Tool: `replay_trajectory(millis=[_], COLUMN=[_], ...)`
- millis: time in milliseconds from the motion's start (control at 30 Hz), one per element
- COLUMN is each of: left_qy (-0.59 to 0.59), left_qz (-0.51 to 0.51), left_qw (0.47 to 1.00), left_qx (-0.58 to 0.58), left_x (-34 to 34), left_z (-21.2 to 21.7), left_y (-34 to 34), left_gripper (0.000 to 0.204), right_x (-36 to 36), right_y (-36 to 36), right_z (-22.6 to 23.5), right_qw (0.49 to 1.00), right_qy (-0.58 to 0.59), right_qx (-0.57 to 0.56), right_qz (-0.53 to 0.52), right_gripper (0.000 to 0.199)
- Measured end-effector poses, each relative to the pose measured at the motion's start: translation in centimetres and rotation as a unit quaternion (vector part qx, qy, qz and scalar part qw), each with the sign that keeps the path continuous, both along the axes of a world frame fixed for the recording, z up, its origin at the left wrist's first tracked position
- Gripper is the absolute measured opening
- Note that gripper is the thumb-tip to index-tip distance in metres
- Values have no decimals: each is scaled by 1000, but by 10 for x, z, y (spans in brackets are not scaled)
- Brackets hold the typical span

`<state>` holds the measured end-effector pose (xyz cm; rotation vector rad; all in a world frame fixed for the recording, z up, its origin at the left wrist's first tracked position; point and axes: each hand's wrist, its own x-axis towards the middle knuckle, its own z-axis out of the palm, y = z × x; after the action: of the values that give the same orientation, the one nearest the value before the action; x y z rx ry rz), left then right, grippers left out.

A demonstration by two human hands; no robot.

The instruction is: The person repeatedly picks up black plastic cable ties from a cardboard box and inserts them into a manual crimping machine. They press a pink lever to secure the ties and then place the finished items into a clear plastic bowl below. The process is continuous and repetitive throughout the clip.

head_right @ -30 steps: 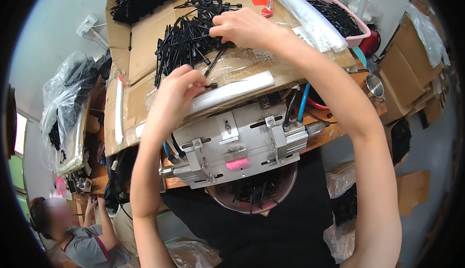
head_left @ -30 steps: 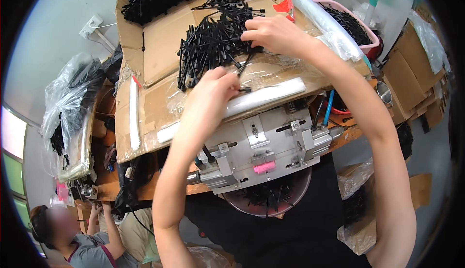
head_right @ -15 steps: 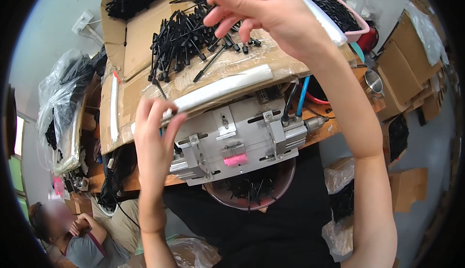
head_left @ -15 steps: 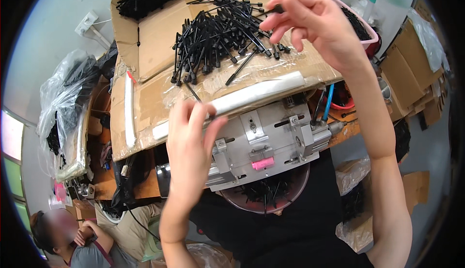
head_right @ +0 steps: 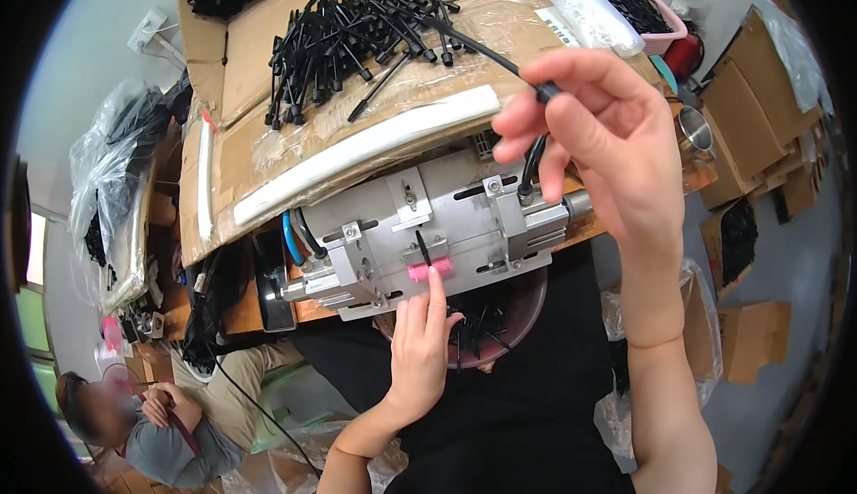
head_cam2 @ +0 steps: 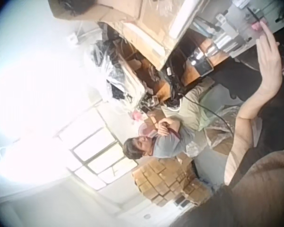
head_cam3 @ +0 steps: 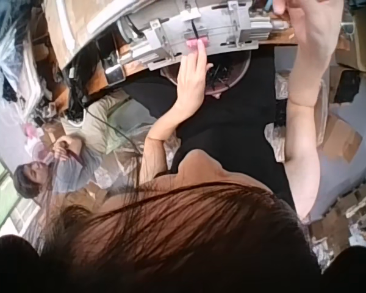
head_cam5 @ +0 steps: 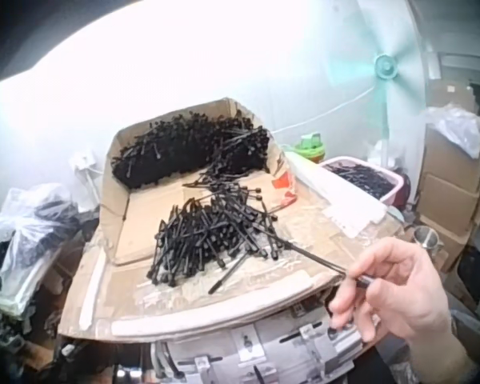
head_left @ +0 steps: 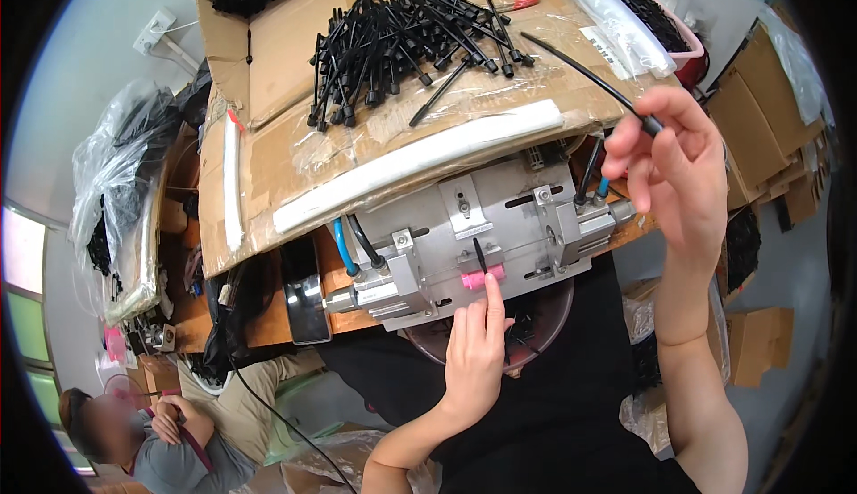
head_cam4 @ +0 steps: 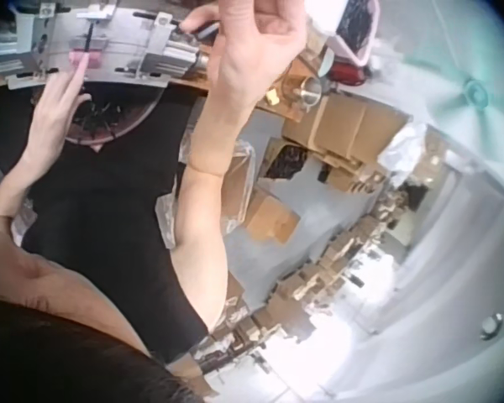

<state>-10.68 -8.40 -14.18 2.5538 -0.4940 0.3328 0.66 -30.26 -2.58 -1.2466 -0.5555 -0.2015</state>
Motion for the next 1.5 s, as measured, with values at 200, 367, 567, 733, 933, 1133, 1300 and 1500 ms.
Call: replay_trajectory(millis=[200,367,567,733,933,1133,1300,1500], left_qy=[27,38,24,29,-99,-159,-41,91], left_qz=[0,22,69,59,7,-34,-111,-129], left_qw=[1000,998,996,996,995,978,989,986], left_qx=[-16,-37,-59,-54,-13,128,90,-49], left_x=[3,-4,-12,-8,77,226,211,173], left_z=[0,20,36,39,78,119,126,129], left_y=[7,12,30,33,38,41,67,108], left_gripper=[74,74,77,76,61,28,23,24], right_x=[-33,-82,-95,-93,-75,82,156,146], right_y=[22,55,77,82,63,32,7,30], right_z=[-33,-94,-136,-133,-87,-14,-8,-8], right_qw=[988,906,886,876,841,713,688,739], right_qy=[-18,-162,-135,-132,-173,-342,-384,-395], right_qx=[-144,-367,-427,-445,-500,-505,-587,-530], right_qz=[-54,-139,-118,-132,-116,-346,-185,-128], right_gripper=[33,57,57,57,56,30,21,10])
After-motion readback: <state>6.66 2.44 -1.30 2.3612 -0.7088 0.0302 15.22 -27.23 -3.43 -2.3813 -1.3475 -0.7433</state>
